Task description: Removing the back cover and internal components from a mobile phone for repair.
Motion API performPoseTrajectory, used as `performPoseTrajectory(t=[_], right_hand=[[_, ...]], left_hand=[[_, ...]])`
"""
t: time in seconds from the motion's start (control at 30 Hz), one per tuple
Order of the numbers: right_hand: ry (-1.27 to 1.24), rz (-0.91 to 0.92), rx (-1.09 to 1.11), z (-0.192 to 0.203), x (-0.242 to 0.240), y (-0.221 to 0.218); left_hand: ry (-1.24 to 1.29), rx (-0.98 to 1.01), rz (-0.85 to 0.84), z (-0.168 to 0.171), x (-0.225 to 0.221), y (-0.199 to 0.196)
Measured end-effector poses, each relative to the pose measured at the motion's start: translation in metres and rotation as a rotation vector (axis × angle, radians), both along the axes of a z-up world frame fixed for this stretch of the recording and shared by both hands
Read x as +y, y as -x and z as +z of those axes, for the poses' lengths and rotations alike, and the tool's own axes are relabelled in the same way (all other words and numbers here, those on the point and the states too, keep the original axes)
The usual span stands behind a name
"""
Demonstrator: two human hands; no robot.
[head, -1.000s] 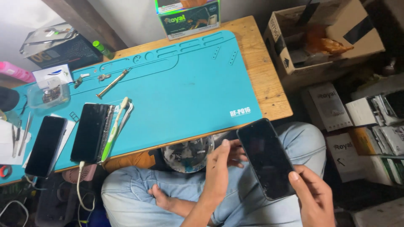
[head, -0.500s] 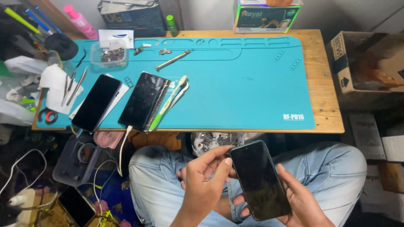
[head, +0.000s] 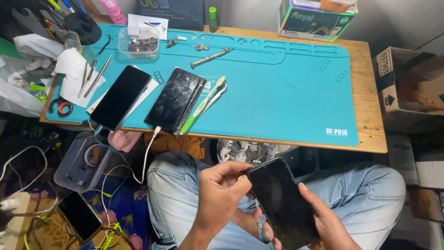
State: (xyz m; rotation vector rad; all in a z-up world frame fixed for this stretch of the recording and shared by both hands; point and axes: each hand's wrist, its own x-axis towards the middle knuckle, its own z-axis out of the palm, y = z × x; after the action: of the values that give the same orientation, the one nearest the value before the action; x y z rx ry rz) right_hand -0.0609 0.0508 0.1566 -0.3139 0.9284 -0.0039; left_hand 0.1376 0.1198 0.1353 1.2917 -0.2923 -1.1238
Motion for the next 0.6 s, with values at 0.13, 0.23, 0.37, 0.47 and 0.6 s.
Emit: performPoseTrajectory(t=[0.13,0.23,0.37,0.47,0.6], right_hand=[[-0.183,-0.054,-0.092,-0.010,0.004,0.009],[-0.111,-0.019,-0.094,-0.009,0.010,0.030],[0.488,-0.141,-0.052,-0.018,0.026,0.080],[0.628,-0.022,-0.096,-0.022,0.026,0.103],[0.802,0.051,0.324,0.007,0.042,0.095]], left_hand=[[-0.054,0.150,-0.001,-0.007,0.003,-0.005],[0.157,0.072,-0.179,0.000,0.009,-0.017],[0.036,0.172,-0.436,0.027,0.012,-0.030],[-0.001,0.148,-0.572,0.037,0.011,-0.033],[-0.114,-0.077,-0.687,0.042,0.010,-0.032]])
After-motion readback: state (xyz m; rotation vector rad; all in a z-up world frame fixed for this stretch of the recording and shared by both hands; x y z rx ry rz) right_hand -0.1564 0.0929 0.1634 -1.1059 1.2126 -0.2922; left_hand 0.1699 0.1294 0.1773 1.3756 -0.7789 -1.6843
